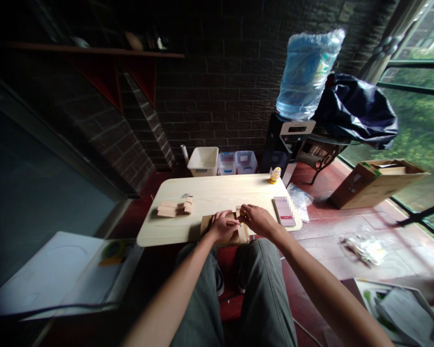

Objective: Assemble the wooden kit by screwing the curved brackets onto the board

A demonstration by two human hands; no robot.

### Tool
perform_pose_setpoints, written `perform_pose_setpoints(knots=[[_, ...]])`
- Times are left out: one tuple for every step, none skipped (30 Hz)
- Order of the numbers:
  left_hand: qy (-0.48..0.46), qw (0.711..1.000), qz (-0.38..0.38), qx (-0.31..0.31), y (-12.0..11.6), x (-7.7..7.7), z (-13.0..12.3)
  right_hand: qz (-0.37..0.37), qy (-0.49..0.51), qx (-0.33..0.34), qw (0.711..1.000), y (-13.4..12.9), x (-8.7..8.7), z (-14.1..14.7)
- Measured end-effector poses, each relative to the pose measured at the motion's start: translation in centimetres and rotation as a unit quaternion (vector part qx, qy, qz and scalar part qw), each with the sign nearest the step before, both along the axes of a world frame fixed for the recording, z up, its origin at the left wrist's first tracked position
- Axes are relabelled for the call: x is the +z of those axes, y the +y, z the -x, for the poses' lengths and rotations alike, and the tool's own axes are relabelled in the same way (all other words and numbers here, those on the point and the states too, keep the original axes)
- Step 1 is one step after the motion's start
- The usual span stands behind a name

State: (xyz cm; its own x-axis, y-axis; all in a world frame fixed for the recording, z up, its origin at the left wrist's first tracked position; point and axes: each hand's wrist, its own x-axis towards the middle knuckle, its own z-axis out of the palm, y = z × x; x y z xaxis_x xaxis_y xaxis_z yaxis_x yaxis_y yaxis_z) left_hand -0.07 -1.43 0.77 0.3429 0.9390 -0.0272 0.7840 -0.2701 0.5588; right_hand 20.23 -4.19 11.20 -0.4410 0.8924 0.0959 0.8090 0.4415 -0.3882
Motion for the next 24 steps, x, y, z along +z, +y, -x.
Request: perform_pose_setpoints(knots=[[0.001,1.0,0.004,0.0,-0.04,0.12,0.0,0.007,-0.007,-0.01,1.0,-0.08,0.05,0.12],[0.002,1.0,0.007,0.0,-0.08,0.23,0.0,0.012,-0.01,-0.016,1.0,-0.14,0.06,0.23],[0.003,1.0,0.009,0.001,-0.11,0.32,-0.01,0.015,-0.01,-0.019,1.0,-0.16,0.02,0.33],[0.003,1.0,0.01,0.002,-0.13,0.38,-0.01,0.015,-0.007,-0.018,1.0,-0.15,-0.06,0.39],[0.003,1.0,0.01,0.002,-0.14,0.42,-0.02,0.012,-0.002,-0.014,1.0,-0.1,-0.17,0.42],[0.003,1.0,0.01,0.001,-0.13,0.44,-0.03,0.007,0.004,-0.008,1.0,-0.02,-0.28,0.4],[0.003,1.0,0.01,0.002,-0.12,0.42,-0.05,0.001,0.01,0.001,1.0,0.07,-0.37,0.34],[0.003,1.0,0.009,0.003,-0.09,0.39,-0.06,-0.004,0.013,0.011,1.0,0.15,-0.43,0.24],[0.003,1.0,0.007,0.004,-0.07,0.34,-0.08,-0.009,0.014,0.022,1.0,0.22,-0.44,0.13],[0.002,1.0,0.005,0.005,-0.06,0.28,-0.08,-0.011,0.012,0.029,0.999,0.25,-0.4,0.01],[0.0,1.0,0.002,0.006,-0.05,0.22,-0.08,-0.013,0.006,0.032,0.999,0.25,-0.31,-0.1],[-0.003,1.0,-0.001,0.005,-0.06,0.16,-0.08,-0.012,-0.003,0.029,0.999,0.21,-0.18,-0.17],[-0.006,1.0,-0.002,0.005,-0.07,0.12,-0.07,-0.01,-0.013,0.018,1.0,0.13,-0.04,-0.19],[-0.008,1.0,-0.002,0.005,-0.09,0.08,-0.06,-0.006,-0.026,0.001,1.0,0.03,0.1,-0.16],[-0.01,1.0,-0.001,0.006,-0.1,0.06,-0.05,-0.001,-0.039,-0.019,0.999,-0.09,0.22,-0.08],[-0.011,1.0,0.0,0.008,-0.11,0.06,-0.04,0.004,-0.05,-0.039,0.998,-0.2,0.31,0.05],[-0.01,1.0,0.003,0.01,-0.11,0.06,-0.03,0.007,-0.058,-0.052,0.997,-0.3,0.36,0.22],[-0.008,1.0,0.005,0.011,-0.09,0.07,-0.02,0.009,-0.061,-0.056,0.996,-0.37,0.37,0.4],[-0.007,1.0,0.006,0.01,-0.08,0.09,0.0,0.006,-0.059,-0.053,0.997,-0.41,0.34,0.56],[-0.007,1.0,0.006,0.009,-0.06,0.11,0.02,0.001,-0.052,-0.042,0.998,-0.4,0.29,0.7],[-0.007,1.0,0.005,0.009,-0.06,0.12,0.04,-0.006,-0.042,-0.03,0.999,-0.36,0.21,0.78],[-0.008,1.0,0.004,0.008,-0.06,0.14,0.08,-0.013,-0.031,-0.016,0.999,-0.29,0.13,0.8],[-0.01,1.0,0.002,0.007,-0.08,0.16,0.11,-0.019,-0.019,-0.005,1.0,-0.2,0.06,0.75],[-0.012,1.0,0.001,0.006,-0.12,0.17,0.14,-0.023,-0.009,0.005,1.0,-0.12,0.01,0.65]])
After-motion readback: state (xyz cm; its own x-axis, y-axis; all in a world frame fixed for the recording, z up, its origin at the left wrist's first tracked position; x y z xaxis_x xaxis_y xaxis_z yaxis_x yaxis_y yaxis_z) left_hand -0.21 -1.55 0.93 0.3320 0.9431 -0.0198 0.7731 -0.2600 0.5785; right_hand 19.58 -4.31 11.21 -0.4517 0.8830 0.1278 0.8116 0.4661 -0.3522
